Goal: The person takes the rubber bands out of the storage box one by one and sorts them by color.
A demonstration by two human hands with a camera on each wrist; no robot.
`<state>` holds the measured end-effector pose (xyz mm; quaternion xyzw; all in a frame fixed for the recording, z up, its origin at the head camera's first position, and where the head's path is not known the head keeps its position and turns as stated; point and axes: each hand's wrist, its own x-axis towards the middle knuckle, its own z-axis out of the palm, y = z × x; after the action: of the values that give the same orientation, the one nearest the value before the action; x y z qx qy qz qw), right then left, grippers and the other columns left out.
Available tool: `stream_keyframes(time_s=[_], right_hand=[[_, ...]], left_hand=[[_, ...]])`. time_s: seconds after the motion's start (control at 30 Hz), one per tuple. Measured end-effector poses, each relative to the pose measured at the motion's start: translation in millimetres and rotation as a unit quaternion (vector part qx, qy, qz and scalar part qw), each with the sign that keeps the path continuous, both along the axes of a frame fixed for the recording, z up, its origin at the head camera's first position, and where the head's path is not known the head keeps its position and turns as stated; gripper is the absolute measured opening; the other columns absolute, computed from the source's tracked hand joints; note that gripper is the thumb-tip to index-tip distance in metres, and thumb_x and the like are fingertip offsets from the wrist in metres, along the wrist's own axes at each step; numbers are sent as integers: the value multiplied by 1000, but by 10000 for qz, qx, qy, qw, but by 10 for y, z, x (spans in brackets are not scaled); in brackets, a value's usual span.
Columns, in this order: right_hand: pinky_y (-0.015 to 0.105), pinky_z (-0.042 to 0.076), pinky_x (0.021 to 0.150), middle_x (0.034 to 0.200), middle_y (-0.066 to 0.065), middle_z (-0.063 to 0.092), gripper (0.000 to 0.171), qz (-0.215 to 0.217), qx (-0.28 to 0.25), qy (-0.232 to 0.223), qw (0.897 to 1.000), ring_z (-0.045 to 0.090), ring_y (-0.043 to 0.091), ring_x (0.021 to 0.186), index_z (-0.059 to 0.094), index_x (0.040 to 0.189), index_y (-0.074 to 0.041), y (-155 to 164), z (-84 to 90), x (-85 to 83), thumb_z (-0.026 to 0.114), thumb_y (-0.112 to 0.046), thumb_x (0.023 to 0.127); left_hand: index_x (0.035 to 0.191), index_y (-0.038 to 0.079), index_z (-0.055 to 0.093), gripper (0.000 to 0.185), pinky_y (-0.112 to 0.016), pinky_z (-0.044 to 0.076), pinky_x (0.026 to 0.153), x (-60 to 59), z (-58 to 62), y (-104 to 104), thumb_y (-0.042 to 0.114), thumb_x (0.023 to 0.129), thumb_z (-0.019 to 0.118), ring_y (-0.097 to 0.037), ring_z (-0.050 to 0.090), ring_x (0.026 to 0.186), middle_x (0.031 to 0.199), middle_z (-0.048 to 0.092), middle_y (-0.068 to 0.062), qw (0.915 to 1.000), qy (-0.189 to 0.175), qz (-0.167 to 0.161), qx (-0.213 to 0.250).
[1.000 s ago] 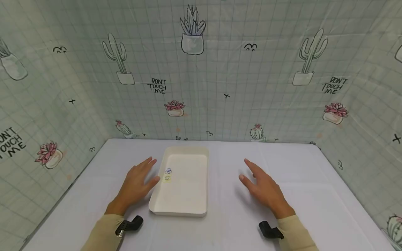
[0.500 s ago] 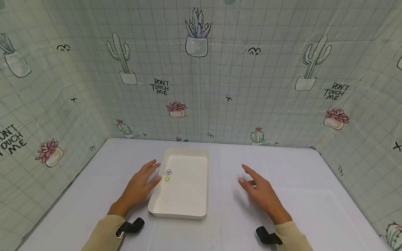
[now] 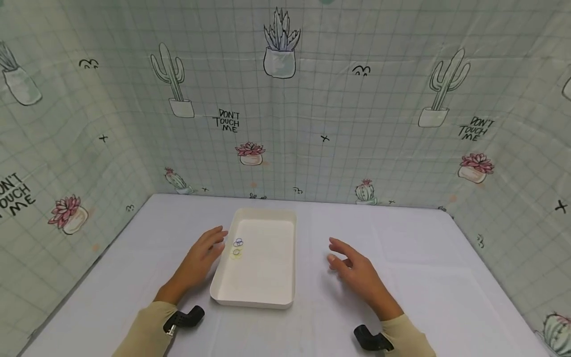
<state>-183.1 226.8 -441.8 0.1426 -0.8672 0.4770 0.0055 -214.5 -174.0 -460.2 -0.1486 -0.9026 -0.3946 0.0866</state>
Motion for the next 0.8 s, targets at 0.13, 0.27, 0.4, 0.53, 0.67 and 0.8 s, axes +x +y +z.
stream_keyframes(time_s=[0.13, 0.27, 0.4, 0.53, 0.67, 0.8], right_hand=[[34, 56, 75, 142, 21, 54, 51, 280, -312, -302, 9987, 69, 28, 93, 46, 150, -12, -136, -1, 21, 59, -26, 102], [34, 56, 74, 140, 20, 55, 50, 374, -413, -370, 9978, 69, 28, 91, 48, 148, -12, -206, 10, 33, 62, -24, 101], [35, 57, 75, 141, 20, 55, 49, 602, -459, -329, 9966, 70, 29, 94, 48, 148, -11, -253, 4, 33, 61, -22, 101], [35, 57, 75, 141, 20, 55, 48, 767, -432, -353, 9955, 70, 28, 96, 48, 148, -10, -295, 14, 2, 60, -20, 102], [36, 58, 75, 141, 22, 54, 49, 848, -566, -474, 9937, 70, 30, 97, 47, 148, -7, -345, -9, -16, 60, -19, 102], [37, 58, 75, 139, 25, 54, 48, 857, -793, -544, 9917, 69, 33, 98, 47, 146, -3, -411, -34, -33, 59, -21, 103]], left_hand=[[144, 8, 54, 51, -61, 34, 108, -35, -41, -36, 41, 105, 50, -35, 45, 137, 158, 35, -12, 9998, -128, -57, 166], [142, 7, 56, 50, -58, 38, 108, -49, -75, -31, 41, 105, 51, -34, 47, 135, 158, 35, -11, 9989, -218, -192, 373], [138, 3, 59, 46, -55, 41, 106, -42, -83, -4, 35, 105, 52, -35, 51, 131, 156, 39, -14, 9974, -201, -239, 657], [136, 3, 61, 46, -55, 41, 106, -47, -89, 19, 36, 106, 51, -35, 49, 132, 154, 41, -15, 9969, -165, -173, 753], [135, 4, 62, 44, -54, 41, 106, -54, -100, 13, 36, 105, 52, -34, 49, 133, 153, 43, -14, 9972, -161, -66, 723], [133, 4, 63, 41, -53, 42, 105, -67, -102, 9, 32, 105, 54, -33, 52, 131, 151, 46, -14, 9972, -127, -68, 735]])
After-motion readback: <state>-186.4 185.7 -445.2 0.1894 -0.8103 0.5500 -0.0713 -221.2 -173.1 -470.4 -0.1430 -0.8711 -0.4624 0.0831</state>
